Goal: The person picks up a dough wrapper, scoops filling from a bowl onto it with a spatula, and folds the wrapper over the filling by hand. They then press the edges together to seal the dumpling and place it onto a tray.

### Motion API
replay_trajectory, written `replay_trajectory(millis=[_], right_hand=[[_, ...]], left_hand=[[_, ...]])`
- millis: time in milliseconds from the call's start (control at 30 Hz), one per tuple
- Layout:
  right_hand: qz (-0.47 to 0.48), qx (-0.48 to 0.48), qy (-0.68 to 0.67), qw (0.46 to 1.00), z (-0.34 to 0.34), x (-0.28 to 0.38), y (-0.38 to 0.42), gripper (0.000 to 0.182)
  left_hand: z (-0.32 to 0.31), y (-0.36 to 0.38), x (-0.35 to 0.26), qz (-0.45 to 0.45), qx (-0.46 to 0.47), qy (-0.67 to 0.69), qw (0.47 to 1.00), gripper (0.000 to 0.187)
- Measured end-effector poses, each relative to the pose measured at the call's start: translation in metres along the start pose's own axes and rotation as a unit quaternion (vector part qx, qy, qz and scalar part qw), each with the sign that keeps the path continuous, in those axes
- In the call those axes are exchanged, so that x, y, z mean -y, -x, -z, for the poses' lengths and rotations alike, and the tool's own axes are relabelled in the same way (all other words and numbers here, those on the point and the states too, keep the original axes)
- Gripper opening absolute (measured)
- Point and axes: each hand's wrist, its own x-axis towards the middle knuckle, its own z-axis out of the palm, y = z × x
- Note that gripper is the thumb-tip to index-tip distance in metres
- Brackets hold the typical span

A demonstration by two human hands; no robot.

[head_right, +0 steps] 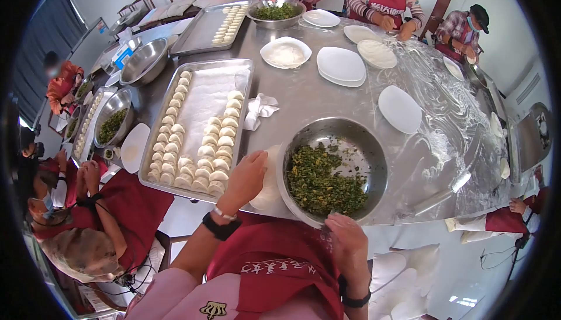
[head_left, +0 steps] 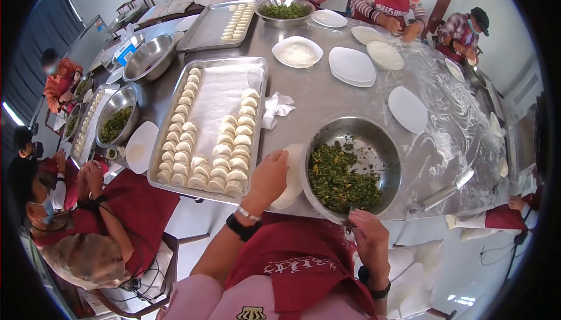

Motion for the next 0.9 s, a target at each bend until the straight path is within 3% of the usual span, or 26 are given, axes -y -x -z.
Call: replay_trajectory(millis=[200,300,500,633,733,900], right_hand=[[0.029,0.011,0.046,0.998,0.0,0.0,0.0,0.035],[0.033,-0.005,0.049,0.998,-0.004,-0.004,0.001,0.032],[0.008,-0.076,0.069,0.995,-0.006,-0.003,-0.005,0.028],[-0.012,-0.12,0.071,0.99,0.001,-0.01,-0.006,0.022],[-0.048,-0.152,0.073,0.985,0.01,-0.01,-0.008,0.013],[-0.163,-0.212,-0.018,0.964,0.025,-0.01,-0.013,0.011]], left_hand=[[-0.023,-0.023,0.015,-0.007,0.014,-0.104,0.994,0.025],[-0.019,-0.032,0.026,0.001,0.066,-0.077,0.995,0.021],[-0.01,-0.026,0.014,0.003,-0.01,0.007,1.0,0.012],[-0.004,-0.025,0.0,0.032,0.015,-0.013,0.999,0.019],[-0.006,-0.022,0.0,0.02,-0.029,0.018,0.999,0.026],[0.001,-0.021,0.002,-0.017,0.014,-0.043,0.999,0.021]])
